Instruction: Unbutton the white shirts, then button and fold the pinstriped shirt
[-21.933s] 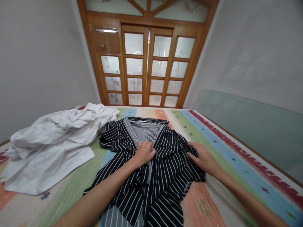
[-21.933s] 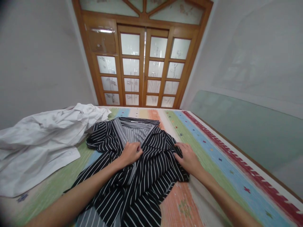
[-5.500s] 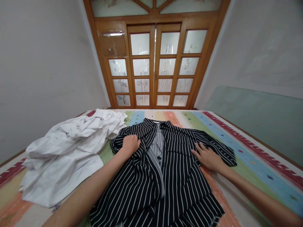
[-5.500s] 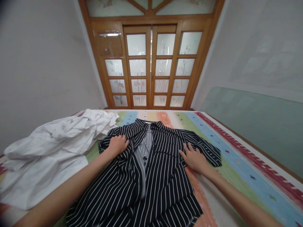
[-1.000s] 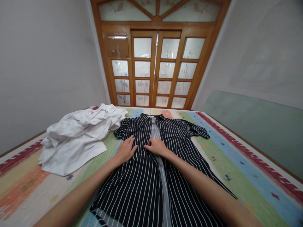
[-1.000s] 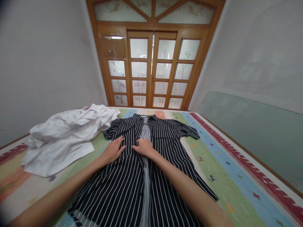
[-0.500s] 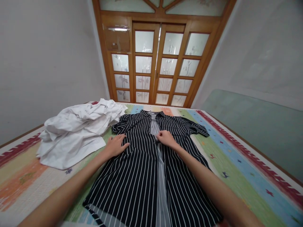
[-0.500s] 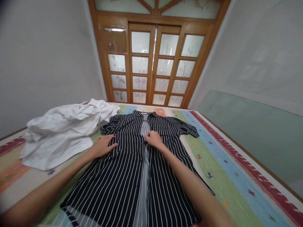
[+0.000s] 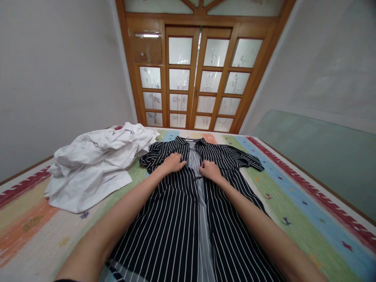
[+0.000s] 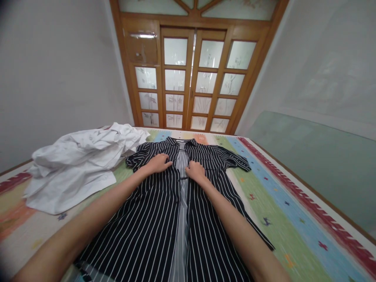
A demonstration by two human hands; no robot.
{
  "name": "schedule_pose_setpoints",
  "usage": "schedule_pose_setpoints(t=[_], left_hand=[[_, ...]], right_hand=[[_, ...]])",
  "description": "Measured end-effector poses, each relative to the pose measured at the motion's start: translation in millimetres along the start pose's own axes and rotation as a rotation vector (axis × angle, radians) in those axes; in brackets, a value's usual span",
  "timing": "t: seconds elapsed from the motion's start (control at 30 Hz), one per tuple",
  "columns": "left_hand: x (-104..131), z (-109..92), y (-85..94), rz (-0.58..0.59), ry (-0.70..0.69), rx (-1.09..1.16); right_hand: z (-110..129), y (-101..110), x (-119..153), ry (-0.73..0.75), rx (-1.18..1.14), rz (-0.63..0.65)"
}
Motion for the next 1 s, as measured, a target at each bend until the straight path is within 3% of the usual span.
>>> schedule_pose_setpoints(t=[0.13, 0.23, 0.4, 0.53, 0.7, 1.0], left_hand=[[-41, 2, -20.2, -0.049, 0.037, -0.005], [-57, 3, -30.8, -0.096, 0.092, -0.018], [-57, 2, -43.4, -0.165, 0.123, -0.043], [-57, 7, -54.5, -0.151, 0.119, 0.003], [-61, 9, -61.3, -0.161, 0.082, -0.009], [-78, 16, -54.6, -0.226, 0.092, -0.016]], right_hand=[[5, 2, -13, -0.033, -0.028, -0.042], [6, 2, -27, -0.030, -0.062, -0.076], [10, -8, -57, 0.012, -0.111, -0.164], [24, -9, -93, -0.017, -0.199, -0.261], [43, -15, -129, -0.067, -0.263, -0.264], [49, -28, -132, -0.044, -0.063, -0.221]])
Point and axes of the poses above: each hand's wrist, its own x-axis away from the middle knuckle, its own y-axis out of the back of the hand, z = x × y, the point moved 5 cm from there along -x, towards the middle knuckle, and after that the axes turned 15 degrees about -y, right-handed, at the moved point
